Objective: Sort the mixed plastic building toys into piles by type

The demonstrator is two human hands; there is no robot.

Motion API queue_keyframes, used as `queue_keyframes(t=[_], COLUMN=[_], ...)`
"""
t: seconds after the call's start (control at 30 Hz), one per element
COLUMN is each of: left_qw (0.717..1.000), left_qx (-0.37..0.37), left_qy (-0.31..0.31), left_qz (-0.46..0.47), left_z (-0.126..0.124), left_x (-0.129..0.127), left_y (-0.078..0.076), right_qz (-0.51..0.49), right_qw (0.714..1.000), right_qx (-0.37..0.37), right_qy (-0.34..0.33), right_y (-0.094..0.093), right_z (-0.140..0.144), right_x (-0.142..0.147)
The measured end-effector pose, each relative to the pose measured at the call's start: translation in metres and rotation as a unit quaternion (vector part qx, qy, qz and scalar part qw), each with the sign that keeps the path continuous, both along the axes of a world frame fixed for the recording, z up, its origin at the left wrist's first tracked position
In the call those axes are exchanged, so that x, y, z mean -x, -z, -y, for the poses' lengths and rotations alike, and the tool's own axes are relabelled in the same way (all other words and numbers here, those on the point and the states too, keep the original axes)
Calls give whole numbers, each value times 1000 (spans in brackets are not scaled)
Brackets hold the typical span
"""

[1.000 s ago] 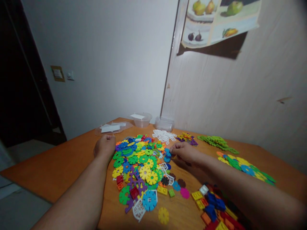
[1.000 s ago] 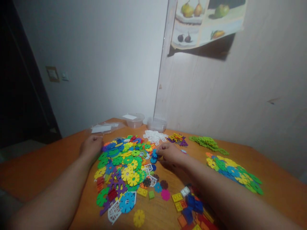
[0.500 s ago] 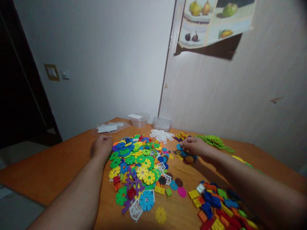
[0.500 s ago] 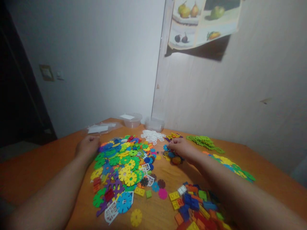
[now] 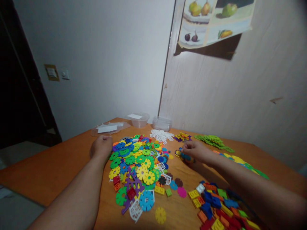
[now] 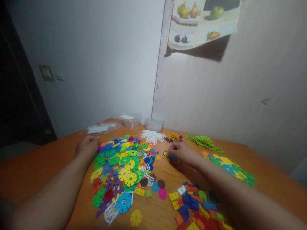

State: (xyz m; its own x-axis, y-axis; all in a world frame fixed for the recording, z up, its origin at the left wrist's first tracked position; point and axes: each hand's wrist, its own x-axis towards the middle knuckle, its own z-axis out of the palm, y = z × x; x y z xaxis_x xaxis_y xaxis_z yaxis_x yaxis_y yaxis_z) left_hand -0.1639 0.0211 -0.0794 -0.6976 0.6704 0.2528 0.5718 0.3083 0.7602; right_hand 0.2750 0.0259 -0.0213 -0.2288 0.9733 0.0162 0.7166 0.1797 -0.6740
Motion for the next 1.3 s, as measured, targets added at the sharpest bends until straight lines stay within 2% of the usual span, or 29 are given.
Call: queue_keyframes(t=[0.17, 0.27, 0.43, 0.6, 0.9, 1.1, 1.3], left_qw=[1000, 1000, 1000, 1000, 1000, 1000, 1000], left_qx=[-6, -5, -4, 0, -1, -1, -3], left_qy=[-14, -11, -15, -10, -13, -14, -13], left_qz=[9, 9, 6, 9, 14, 11, 8], left_z=[-2, -2, 0, 4, 1, 0, 0], left_x=[0, 0, -4, -7, -5, -4, -3], left_y=[1, 2, -2, -6, -3, -2, -2], right_qz=[39, 63, 84, 90, 93, 49, -30], right_qw=[997, 992, 989, 988, 989, 993, 999], right_qx=[8, 2, -1, 7, 8, -11, -12], right_qy=[-71, -107, -126, -128, -119, -111, 0], right_y=[6, 13, 19, 15, 14, 13, 1], right_z=[2, 0, -5, -2, -2, -5, -3], right_x=[43, 59, 69, 77, 86, 77, 30])
